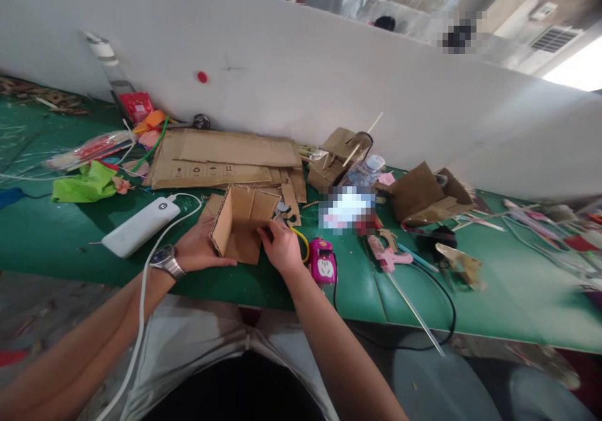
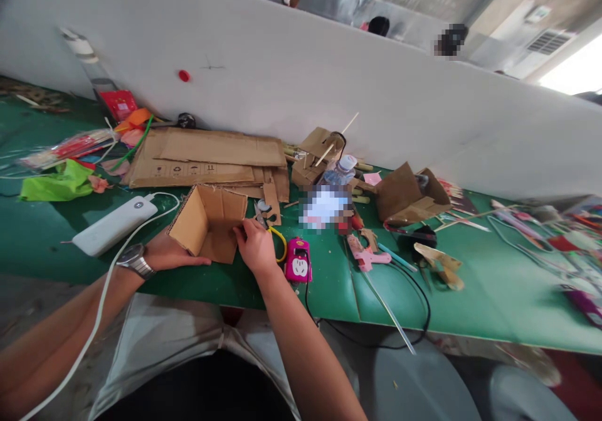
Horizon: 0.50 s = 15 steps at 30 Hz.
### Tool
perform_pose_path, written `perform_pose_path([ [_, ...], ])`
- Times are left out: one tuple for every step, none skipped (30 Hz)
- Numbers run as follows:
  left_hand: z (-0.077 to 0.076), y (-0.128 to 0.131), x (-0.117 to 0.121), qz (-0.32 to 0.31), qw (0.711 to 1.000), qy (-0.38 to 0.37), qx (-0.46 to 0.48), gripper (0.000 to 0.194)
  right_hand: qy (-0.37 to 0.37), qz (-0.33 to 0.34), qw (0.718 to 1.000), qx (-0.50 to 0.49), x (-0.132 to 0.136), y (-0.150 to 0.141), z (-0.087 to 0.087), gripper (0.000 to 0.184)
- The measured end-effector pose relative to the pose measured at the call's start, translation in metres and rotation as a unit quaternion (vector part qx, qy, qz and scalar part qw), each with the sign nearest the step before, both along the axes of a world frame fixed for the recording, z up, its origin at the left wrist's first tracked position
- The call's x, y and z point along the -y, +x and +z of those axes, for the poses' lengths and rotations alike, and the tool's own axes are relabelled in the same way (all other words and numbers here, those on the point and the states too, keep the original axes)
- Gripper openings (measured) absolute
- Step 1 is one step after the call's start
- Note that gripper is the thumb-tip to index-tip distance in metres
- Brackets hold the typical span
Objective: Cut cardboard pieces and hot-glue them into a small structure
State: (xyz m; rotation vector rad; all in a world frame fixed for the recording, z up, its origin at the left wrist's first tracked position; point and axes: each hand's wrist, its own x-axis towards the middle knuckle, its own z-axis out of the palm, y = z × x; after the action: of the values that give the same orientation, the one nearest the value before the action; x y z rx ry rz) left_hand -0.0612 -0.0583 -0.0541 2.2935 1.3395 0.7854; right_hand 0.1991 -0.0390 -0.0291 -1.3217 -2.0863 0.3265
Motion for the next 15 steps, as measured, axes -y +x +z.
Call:
perform_pose_path([
  [0.0008, 0.0004, 0.0002, 0.003, 1.0, -0.003, -0.001, 0.105, 0.0, 0.0, 1.0, 0.001, 0.0, 0.0001, 0.0002, 0.016],
  [0.0015, 0.0008, 0.0003, 0.005, 1.0, -0.005, -0.001, 0.107, 0.0, 0.002, 1.0, 0.002, 0.0, 0.0002, 0.0004, 0.016],
  [0.0021, 0.0011, 0.0002, 0.005, 1.0, -0.005, -0.002, 0.108, 0.001, 0.003, 1.0, 0.003, 0.0001, 0.0002, 0.0008, 0.015],
  [0.0026, 0.0013, 0.0001, 0.005, 1.0, -0.004, -0.003, 0.108, 0.001, 0.006, 1.0, 0.005, 0.0003, 0.0003, 0.0013, 0.015],
  [0.003, 0.0014, -0.0002, 0.004, 1.0, -0.001, -0.004, 0.109, 0.001, 0.008, 1.0, 0.005, 0.0006, 0.0003, 0.0018, 0.015],
  [0.0033, 0.0013, -0.0006, 0.003, 1.0, 0.001, -0.003, 0.109, 0.002, 0.01, 1.0, 0.006, 0.001, 0.0003, 0.0023, 0.015],
  [0.0034, 0.0011, -0.001, 0.001, 1.0, 0.004, -0.003, 0.11, 0.002, 0.011, 1.0, 0.006, 0.0013, 0.0004, 0.0028, 0.015],
  [0.0034, 0.0009, -0.0015, -0.001, 1.0, 0.004, -0.003, 0.11, 0.002, 0.012, 1.0, 0.006, 0.0017, 0.0004, 0.0031, 0.016],
  [0.0035, 0.0006, -0.0019, -0.004, 1.0, 0.002, -0.003, 0.11, 0.002, 0.013, 1.0, 0.006, 0.002, 0.0004, 0.0034, 0.016],
  [0.0035, 0.0003, -0.0023, -0.008, 1.0, -0.002, -0.005, 0.11, 0.002, 0.013, 1.0, 0.006, 0.0022, 0.0005, 0.0035, 0.016],
  [0.0035, 0.0, -0.0027, -0.011, 1.0, -0.007, -0.008, 0.108, 0.002, 0.014, 1.0, 0.005, 0.0024, 0.0006, 0.0035, 0.016],
  [0.0036, -0.0003, -0.0029, -0.012, 1.0, -0.012, -0.012, 0.105, 0.002, 0.015, 1.0, 0.005, 0.0024, 0.0008, 0.0035, 0.016],
  [0.0038, -0.0005, -0.003, -0.013, 1.0, -0.018, -0.016, 0.102, 0.001, 0.015, 1.0, 0.005, 0.0023, 0.001, 0.0034, 0.016],
  [0.004, -0.0008, -0.0031, -0.012, 1.0, -0.023, -0.014, 0.099, 0.001, 0.016, 1.0, 0.004, 0.0022, 0.0013, 0.0034, 0.016],
  [0.0043, -0.0009, -0.0032, -0.011, 1.0, -0.028, -0.008, 0.097, 0.0, 0.017, 1.0, 0.004, 0.0021, 0.0016, 0.0035, 0.016],
])
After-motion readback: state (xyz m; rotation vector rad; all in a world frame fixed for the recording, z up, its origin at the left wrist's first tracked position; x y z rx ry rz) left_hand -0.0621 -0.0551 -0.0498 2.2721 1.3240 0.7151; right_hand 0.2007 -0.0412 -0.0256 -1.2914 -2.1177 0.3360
